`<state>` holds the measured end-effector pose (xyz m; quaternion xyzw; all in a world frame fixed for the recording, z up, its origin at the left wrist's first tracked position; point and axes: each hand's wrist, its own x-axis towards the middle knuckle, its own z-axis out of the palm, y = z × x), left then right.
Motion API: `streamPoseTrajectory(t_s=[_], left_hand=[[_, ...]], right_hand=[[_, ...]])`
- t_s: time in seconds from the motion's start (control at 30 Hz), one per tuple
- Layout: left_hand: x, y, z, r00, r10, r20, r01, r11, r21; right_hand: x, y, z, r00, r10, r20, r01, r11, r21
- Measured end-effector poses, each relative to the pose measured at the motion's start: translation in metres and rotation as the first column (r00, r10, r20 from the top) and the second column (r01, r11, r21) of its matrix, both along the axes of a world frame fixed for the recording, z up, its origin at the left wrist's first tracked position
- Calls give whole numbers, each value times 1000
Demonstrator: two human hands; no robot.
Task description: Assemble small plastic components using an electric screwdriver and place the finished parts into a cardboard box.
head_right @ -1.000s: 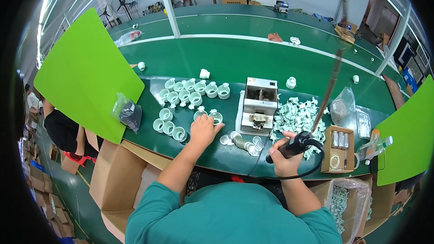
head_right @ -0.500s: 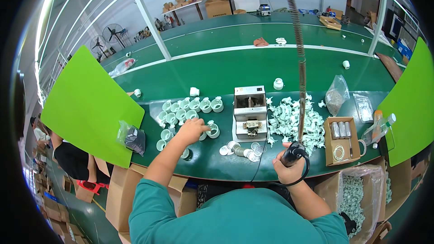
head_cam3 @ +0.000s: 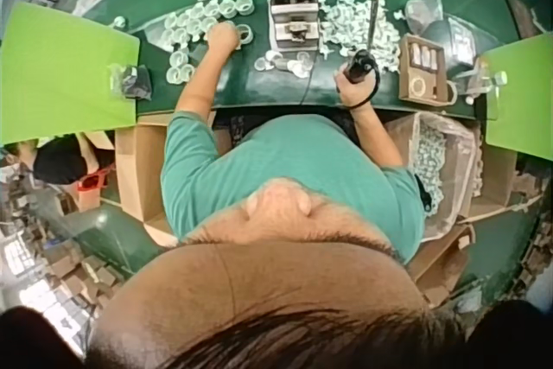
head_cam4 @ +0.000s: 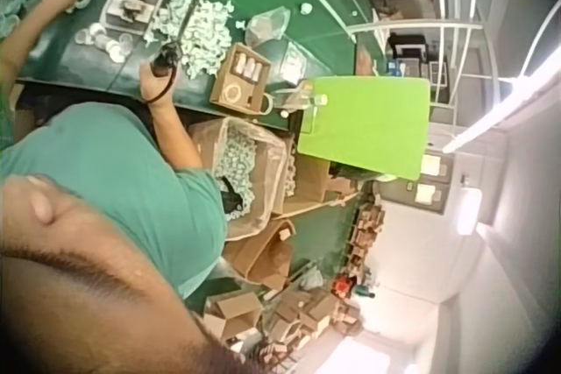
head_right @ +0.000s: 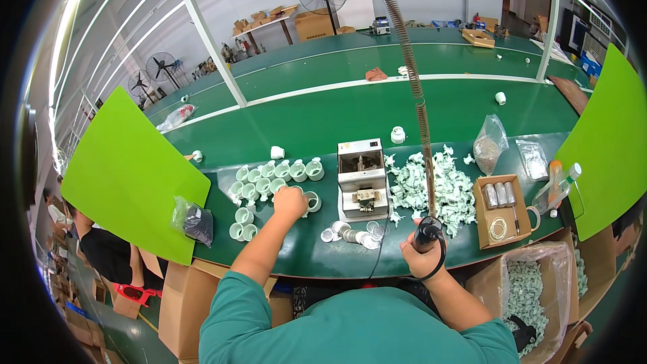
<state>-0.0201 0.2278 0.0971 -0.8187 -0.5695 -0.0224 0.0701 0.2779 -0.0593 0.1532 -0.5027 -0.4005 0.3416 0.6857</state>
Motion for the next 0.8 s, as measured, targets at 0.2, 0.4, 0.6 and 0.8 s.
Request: streamPoseTrajectory(t_s=[0.2,0.4,0.6,0.8], left_hand=[[18,22,-4,978,167,127,-162,986,-48],[17,32,-1,942,282,180,-272,959,-79],[19,9,32,936,257,240,-268,963,13],[-97,-24,60,704,188,685,-139,982,-126]], right_hand=[[1,-6,-2,1000,-16,-11,16,1000,-13],[3,-10,-14,999,-18,26,19,1000,-17],[8,-10,-11,998,-40,44,42,998,-46],[13,-8,-21,990,-55,127,53,998,13]])
